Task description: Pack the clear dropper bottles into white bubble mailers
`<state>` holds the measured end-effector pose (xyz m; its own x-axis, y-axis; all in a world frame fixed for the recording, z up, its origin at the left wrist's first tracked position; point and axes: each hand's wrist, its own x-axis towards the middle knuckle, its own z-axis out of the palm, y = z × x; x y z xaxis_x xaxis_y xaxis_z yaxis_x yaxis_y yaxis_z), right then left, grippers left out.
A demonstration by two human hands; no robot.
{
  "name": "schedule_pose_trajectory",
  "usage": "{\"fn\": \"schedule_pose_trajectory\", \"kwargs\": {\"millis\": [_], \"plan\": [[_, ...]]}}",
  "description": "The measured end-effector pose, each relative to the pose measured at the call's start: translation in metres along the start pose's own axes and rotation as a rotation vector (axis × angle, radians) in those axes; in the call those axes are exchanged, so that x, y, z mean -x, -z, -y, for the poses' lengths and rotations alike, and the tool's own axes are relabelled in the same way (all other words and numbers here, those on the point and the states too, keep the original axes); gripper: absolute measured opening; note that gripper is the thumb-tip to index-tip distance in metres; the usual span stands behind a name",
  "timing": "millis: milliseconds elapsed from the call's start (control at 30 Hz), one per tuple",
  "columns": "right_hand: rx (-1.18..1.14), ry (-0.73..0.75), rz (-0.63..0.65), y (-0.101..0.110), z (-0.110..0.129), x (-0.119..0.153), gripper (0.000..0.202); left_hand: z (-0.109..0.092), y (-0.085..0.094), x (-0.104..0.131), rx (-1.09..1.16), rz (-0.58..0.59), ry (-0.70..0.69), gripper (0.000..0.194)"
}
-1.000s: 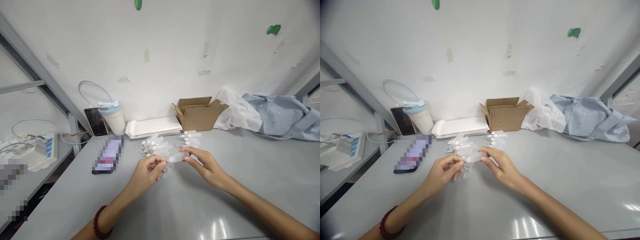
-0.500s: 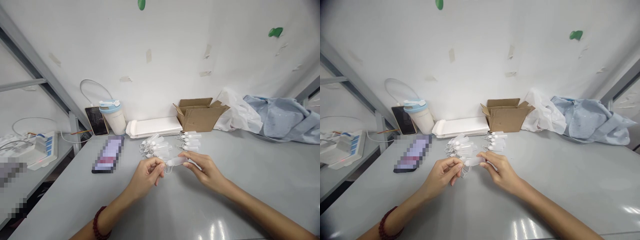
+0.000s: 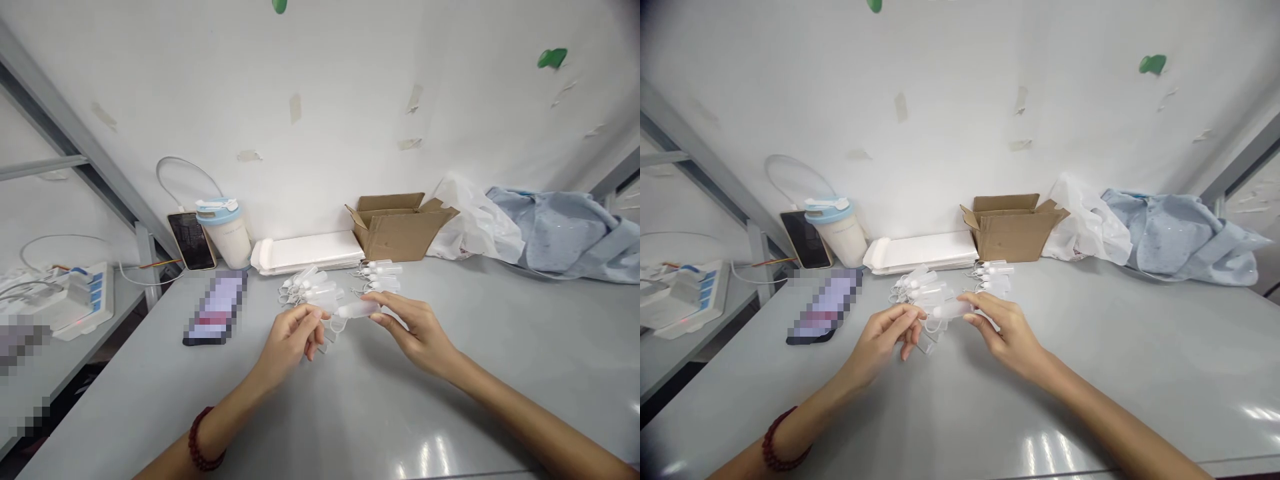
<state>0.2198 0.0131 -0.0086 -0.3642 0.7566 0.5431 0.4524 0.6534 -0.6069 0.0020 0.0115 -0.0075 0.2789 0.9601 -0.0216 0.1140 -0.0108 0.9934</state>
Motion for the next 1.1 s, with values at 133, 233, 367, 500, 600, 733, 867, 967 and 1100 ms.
{"fn": "schedule_pose_trajectory", "kwargs": {"millis": [133,233,367,500,600,733,867,967,1100], "plan": [[0.011,-0.001,0.046,-0.003,-0.001,0.000,0.023,-0.003,-0.001,0.002,-0.074,0.020,-0.028,0.026],[0.084,0.016,0.104,-0.002,-0.004,-0.002,0.025,-0.004,0.002,0.000,-0.108,-0.013,-0.025,0.026],[0.339,0.023,0.122,0.004,-0.017,-0.007,0.029,-0.002,0.013,-0.008,-0.131,-0.195,-0.080,0.024],[0.627,-0.008,0.171,0.011,-0.035,-0.010,0.026,0.006,0.024,-0.016,-0.137,-0.372,-0.136,0.024],[0.777,-0.072,0.270,0.014,-0.043,-0.011,0.025,0.013,0.028,-0.021,-0.146,-0.409,-0.151,0.026],[0.853,-0.128,0.341,0.015,-0.046,-0.012,0.021,0.016,0.029,-0.023,-0.147,-0.414,-0.129,0.031],[0.863,-0.146,0.359,0.013,-0.047,-0.013,0.019,0.012,0.028,-0.021,-0.131,-0.417,-0.121,0.034],[0.850,-0.151,0.369,0.012,-0.047,-0.012,0.015,0.009,0.026,-0.018,-0.116,-0.420,-0.125,0.031],[0.792,-0.139,0.393,0.009,-0.046,-0.011,0.012,0.008,0.022,-0.013,-0.139,-0.407,-0.140,0.027]]}}
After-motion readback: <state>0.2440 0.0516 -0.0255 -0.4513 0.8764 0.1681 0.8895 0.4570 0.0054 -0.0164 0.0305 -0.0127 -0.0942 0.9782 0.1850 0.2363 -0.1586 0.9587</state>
